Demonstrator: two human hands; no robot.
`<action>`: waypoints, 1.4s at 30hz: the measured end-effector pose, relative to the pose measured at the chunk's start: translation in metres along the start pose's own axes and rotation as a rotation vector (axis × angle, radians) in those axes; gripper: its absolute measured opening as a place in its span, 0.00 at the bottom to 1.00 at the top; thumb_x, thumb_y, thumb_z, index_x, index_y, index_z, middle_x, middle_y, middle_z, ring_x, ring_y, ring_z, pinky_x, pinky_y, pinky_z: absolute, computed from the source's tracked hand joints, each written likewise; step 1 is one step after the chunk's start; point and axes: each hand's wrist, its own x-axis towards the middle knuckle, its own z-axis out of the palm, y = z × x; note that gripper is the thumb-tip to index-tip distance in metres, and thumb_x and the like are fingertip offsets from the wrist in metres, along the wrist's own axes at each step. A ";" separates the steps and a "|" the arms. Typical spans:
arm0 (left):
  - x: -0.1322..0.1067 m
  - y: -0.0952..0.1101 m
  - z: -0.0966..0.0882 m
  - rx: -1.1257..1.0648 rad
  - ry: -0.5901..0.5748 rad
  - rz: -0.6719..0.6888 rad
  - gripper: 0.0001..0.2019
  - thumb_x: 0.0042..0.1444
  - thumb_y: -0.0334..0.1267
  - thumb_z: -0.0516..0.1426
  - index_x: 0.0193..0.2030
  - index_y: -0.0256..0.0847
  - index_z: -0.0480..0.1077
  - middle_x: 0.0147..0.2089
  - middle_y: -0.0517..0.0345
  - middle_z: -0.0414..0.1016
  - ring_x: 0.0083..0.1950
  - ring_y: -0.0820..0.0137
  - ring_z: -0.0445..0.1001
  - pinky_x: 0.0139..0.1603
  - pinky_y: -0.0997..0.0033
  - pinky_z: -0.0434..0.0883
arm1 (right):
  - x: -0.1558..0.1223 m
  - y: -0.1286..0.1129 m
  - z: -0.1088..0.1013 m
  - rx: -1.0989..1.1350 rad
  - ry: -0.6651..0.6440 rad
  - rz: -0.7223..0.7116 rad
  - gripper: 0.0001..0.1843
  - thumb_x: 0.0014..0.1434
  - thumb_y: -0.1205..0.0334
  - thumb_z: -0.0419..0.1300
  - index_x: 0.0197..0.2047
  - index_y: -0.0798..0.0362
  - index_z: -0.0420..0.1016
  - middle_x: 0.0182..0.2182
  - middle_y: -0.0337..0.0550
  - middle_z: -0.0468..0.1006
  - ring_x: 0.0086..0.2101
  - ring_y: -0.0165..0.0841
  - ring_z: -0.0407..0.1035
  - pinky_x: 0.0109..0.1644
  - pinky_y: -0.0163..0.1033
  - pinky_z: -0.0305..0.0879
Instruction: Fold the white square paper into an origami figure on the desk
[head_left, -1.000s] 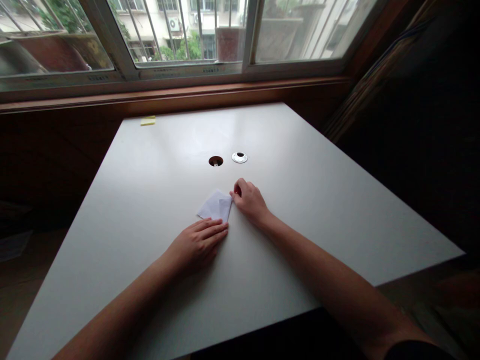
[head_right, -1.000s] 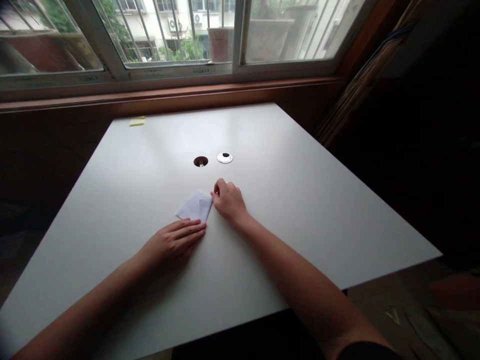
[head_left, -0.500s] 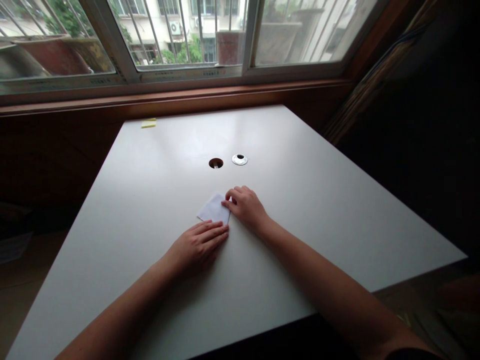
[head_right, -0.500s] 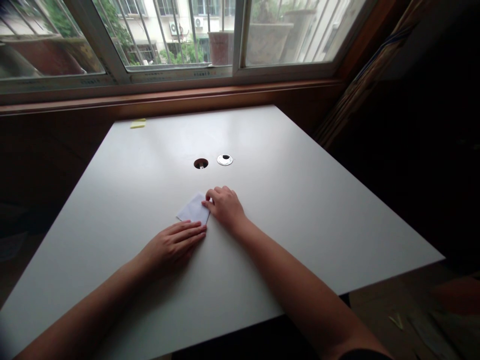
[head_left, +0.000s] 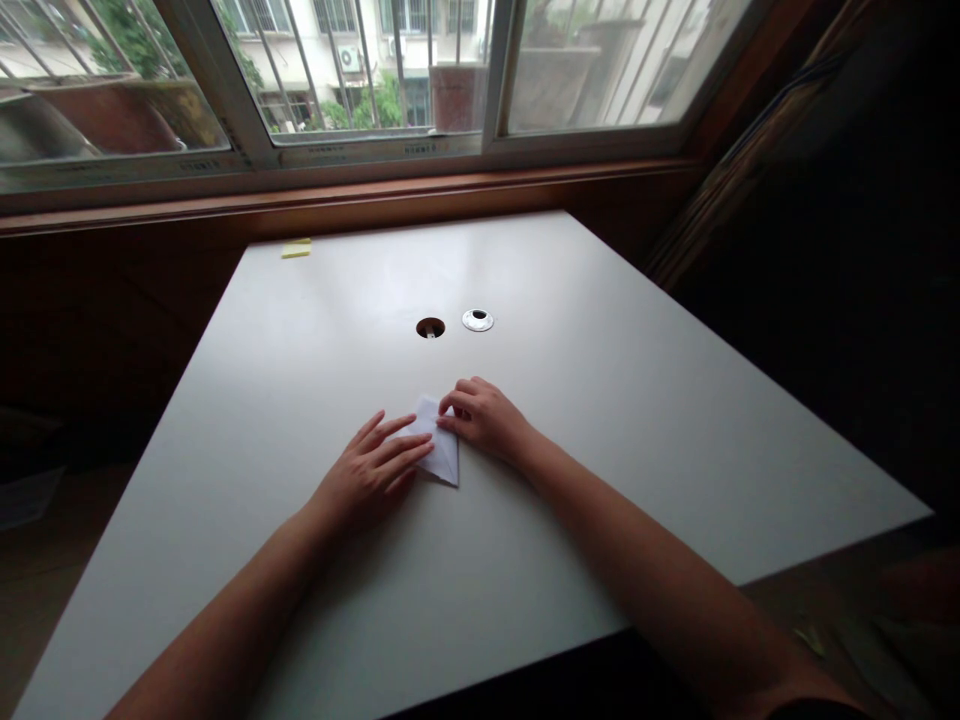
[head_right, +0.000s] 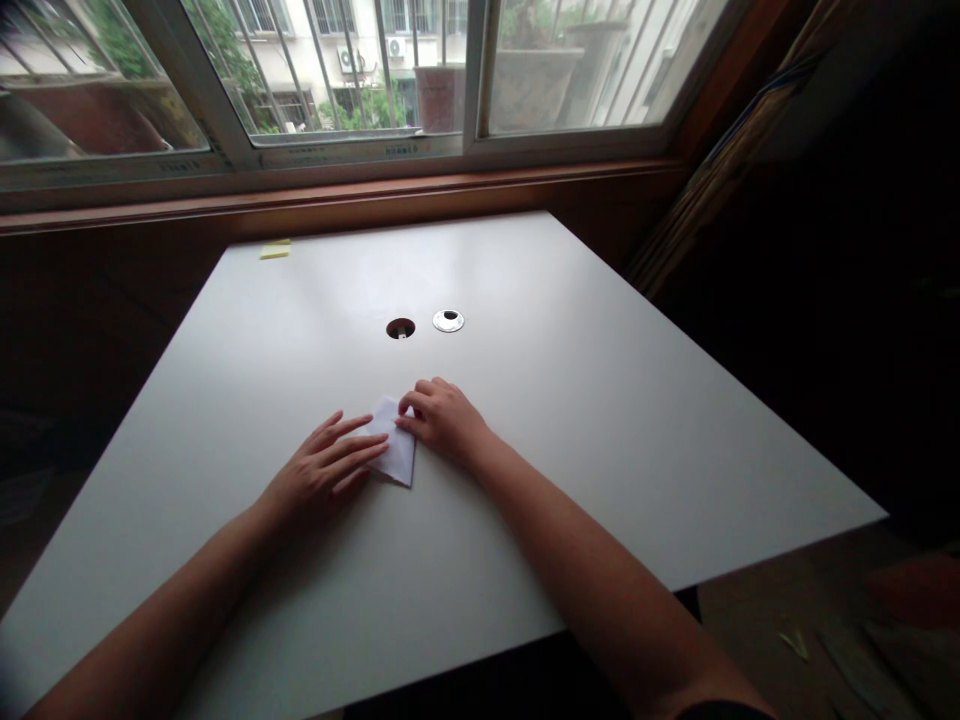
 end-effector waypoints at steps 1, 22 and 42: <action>-0.002 -0.004 0.000 -0.016 0.015 -0.021 0.22 0.63 0.32 0.55 0.64 0.46 0.64 0.61 0.55 0.73 0.70 0.60 0.61 0.72 0.46 0.56 | 0.000 0.000 -0.001 0.011 -0.008 -0.006 0.07 0.61 0.57 0.65 0.39 0.50 0.78 0.33 0.42 0.74 0.36 0.33 0.64 0.45 0.39 0.59; -0.005 -0.008 -0.001 -0.253 0.082 -0.098 0.08 0.62 0.38 0.60 0.48 0.45 0.74 0.41 0.58 0.81 0.43 0.71 0.79 0.63 0.58 0.69 | -0.014 -0.021 -0.015 0.224 -0.224 -0.183 0.05 0.58 0.60 0.67 0.38 0.49 0.81 0.40 0.42 0.79 0.42 0.34 0.71 0.50 0.41 0.66; -0.003 0.006 -0.005 -0.334 0.042 -0.352 0.09 0.65 0.41 0.55 0.47 0.42 0.73 0.37 0.56 0.78 0.38 0.70 0.75 0.40 0.71 0.72 | -0.063 -0.058 -0.010 0.273 -0.076 -0.003 0.19 0.59 0.66 0.63 0.54 0.48 0.70 0.53 0.46 0.78 0.56 0.38 0.70 0.61 0.48 0.64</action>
